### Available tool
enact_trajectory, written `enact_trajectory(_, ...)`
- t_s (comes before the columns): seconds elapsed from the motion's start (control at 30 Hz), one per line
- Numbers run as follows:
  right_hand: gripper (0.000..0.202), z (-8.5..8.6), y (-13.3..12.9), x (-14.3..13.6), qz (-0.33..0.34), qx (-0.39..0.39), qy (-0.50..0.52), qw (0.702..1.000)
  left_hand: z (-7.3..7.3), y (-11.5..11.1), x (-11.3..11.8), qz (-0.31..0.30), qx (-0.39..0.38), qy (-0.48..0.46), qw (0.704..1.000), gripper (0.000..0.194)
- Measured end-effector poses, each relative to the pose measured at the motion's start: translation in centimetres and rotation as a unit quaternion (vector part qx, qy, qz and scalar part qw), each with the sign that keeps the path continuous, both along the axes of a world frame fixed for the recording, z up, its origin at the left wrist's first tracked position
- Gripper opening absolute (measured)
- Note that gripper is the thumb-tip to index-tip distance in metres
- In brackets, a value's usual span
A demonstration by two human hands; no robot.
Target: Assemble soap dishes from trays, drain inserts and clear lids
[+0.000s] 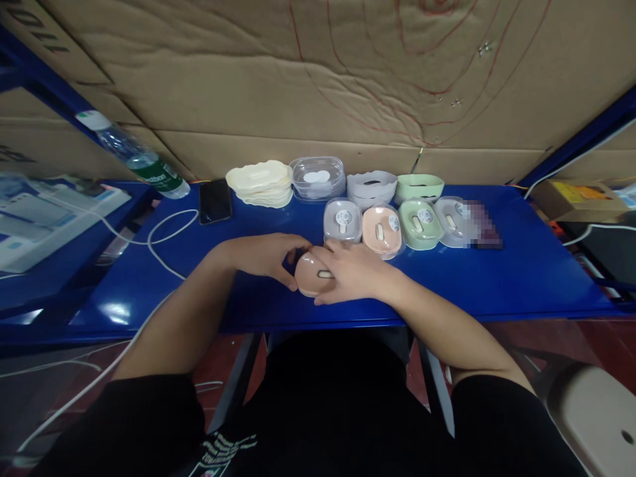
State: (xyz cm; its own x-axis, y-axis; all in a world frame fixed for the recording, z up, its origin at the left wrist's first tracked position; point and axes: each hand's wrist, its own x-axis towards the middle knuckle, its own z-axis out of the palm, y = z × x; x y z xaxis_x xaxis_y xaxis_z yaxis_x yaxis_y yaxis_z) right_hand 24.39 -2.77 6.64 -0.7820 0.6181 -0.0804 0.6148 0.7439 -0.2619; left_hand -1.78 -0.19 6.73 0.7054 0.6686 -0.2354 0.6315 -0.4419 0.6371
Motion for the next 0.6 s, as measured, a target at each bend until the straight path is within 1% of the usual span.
enact_trajectory(0.1, 0.103, -0.3, -0.1, -0.2, 0.016, -0.004, -0.002, 1.000, -0.1, 0.1, 0.0, 0.001, 0.021, 0.015, 1.000, 0.071)
enact_trajectory(0.27, 0.106, -1.2, -0.2, -0.5, 0.040, -0.008, 0.004, 0.999, 0.0, 0.2, -0.3, 0.007, 0.019, 0.054, 0.998, 0.075)
enact_trajectory(0.4, 0.104, -2.1, 0.1, -0.8, 0.056, 0.002, 0.028, 0.998, 0.1, 0.2, -0.5, 0.014, 0.030, 0.075, 0.997, 0.072)
enact_trajectory(0.5, 0.104, -2.8, 0.6, -0.8, 0.071, 0.004, 0.065, 0.995, 0.2, 0.3, -1.0, 0.022, 0.025, 0.076, 0.997, 0.069)
enact_trajectory(0.6, 0.099, -3.2, 1.0, -0.8, 0.100, 0.011, 0.104, 0.990, 0.3, 0.8, -2.1, 0.041, 0.025, 0.050, 0.998, 0.069)
